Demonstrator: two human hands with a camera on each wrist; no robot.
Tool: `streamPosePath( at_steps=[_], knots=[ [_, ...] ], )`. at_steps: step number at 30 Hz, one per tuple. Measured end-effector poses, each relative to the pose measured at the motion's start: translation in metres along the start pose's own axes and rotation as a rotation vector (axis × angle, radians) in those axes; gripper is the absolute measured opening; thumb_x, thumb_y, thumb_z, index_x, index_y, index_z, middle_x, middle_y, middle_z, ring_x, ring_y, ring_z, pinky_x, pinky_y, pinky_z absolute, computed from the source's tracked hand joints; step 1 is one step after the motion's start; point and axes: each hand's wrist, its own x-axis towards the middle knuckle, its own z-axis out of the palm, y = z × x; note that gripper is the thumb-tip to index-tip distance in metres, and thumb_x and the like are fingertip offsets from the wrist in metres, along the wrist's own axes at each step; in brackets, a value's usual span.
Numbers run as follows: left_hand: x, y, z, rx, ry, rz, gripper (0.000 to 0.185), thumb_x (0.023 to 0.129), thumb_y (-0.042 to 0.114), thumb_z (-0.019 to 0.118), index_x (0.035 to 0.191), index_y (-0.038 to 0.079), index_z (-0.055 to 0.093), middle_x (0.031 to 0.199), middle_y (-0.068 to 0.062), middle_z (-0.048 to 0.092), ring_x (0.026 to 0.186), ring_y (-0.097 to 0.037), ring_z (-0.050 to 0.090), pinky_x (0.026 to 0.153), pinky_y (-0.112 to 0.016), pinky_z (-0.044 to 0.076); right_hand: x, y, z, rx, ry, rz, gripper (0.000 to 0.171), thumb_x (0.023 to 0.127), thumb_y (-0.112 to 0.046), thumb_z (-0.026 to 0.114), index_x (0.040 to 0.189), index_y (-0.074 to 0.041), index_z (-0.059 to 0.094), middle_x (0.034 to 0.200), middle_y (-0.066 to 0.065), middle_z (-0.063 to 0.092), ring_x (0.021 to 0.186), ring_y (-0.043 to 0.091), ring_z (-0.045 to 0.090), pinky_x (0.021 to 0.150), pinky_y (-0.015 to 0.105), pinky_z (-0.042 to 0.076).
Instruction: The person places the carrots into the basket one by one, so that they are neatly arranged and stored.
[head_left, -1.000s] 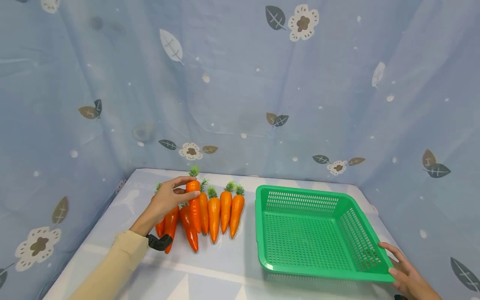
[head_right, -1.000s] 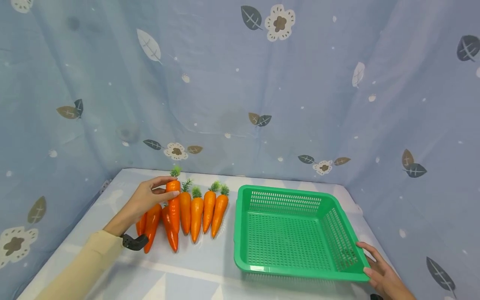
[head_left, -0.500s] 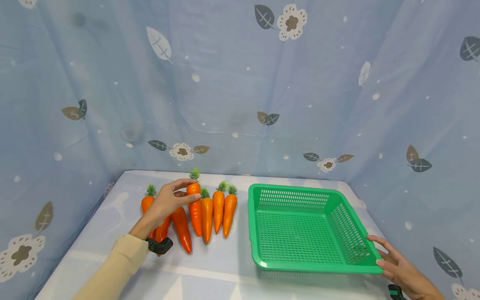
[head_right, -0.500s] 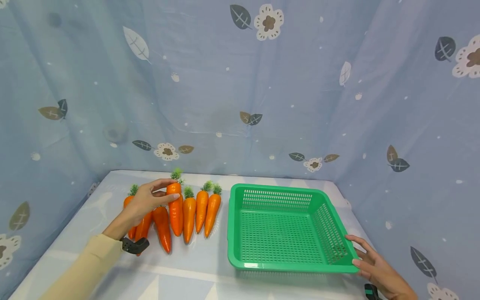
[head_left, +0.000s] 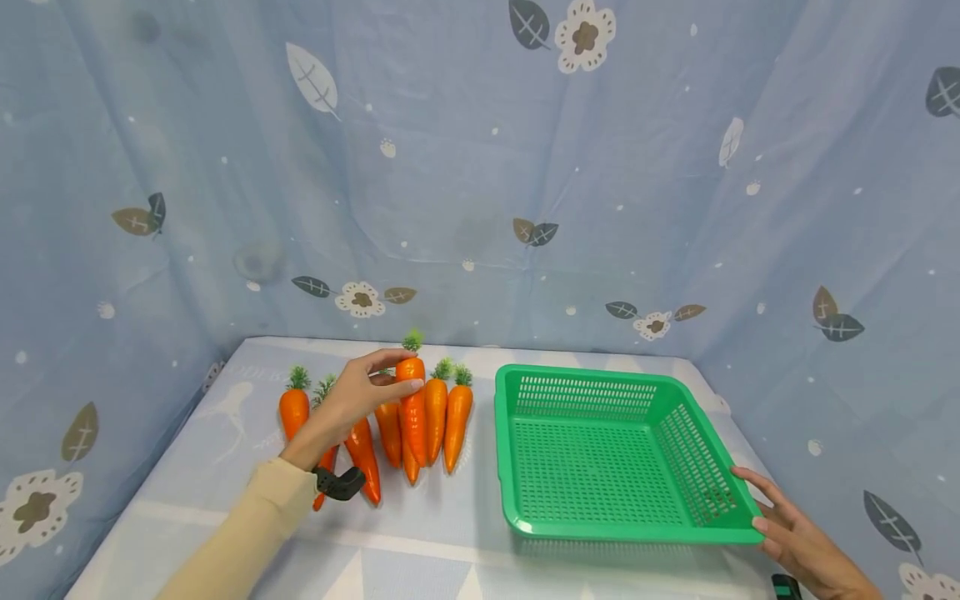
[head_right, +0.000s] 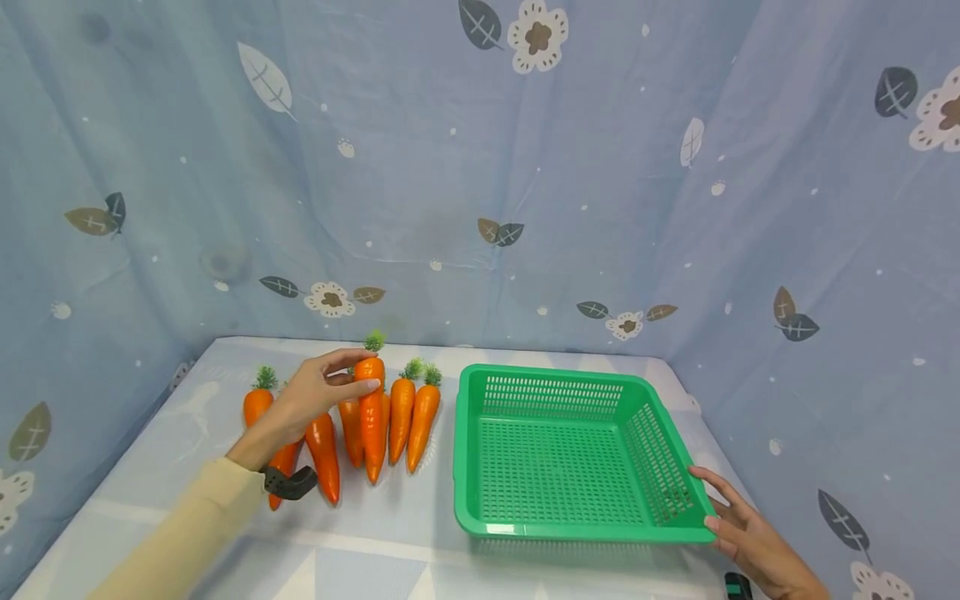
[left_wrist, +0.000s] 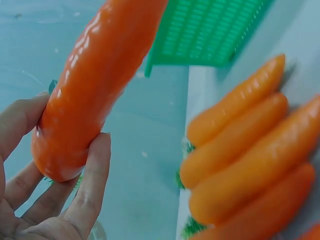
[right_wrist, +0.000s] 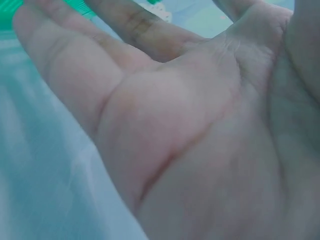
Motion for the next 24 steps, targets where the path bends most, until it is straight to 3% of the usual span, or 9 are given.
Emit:
streamPosePath(
  at_steps=[5,13,19,24],
  knots=[
    [0.007,0.013,0.016,-0.072,-0.037,0.018,0.063,0.084,0.040,0.087,0.140,0.024,0.062,0.139,-0.001,0.061,0.113,-0.023,0.067,0.101,-0.048,0.052,-0.001,-0.001,0.005,0.002,0.001,0.010,0.066,0.115,-0.020,0.027,0.161,-0.049,-0.009,0.151,0.001,-0.054,0.116,-0.016,0.049,0.102,0.039,0.050],
    [0.021,0.029,0.043,-0.136,-0.105,0.061,0.059,0.086,0.032,0.087,0.138,0.021,0.063,0.132,-0.003,0.064,0.111,-0.023,0.069,0.096,-0.043,0.056,-0.001,-0.004,0.004,-0.046,0.027,0.044,0.064,0.115,-0.023,0.028,0.161,-0.049,-0.007,0.153,0.010,-0.052,0.116,-0.008,0.049,0.107,0.049,0.047],
    [0.028,0.032,0.061,-0.206,-0.155,0.103,0.056,0.087,0.025,0.086,0.138,0.016,0.064,0.129,-0.008,0.066,0.106,-0.028,0.070,0.095,-0.053,0.056,0.001,-0.003,0.002,0.012,-0.039,0.008,0.062,0.115,-0.021,0.025,0.161,-0.049,-0.005,0.150,0.009,-0.055,0.123,0.000,0.055,0.109,0.053,0.045],
    [0.032,0.038,0.076,-0.219,-0.192,0.121,0.056,0.088,0.027,0.085,0.138,0.015,0.064,0.130,-0.007,0.065,0.102,-0.028,0.071,0.091,-0.047,0.058,0.001,-0.001,0.001,0.044,-0.067,-0.013,0.061,0.115,-0.020,0.022,0.161,-0.049,-0.006,0.147,0.005,-0.058,0.123,-0.006,0.053,0.109,0.053,0.045]
  ],
)
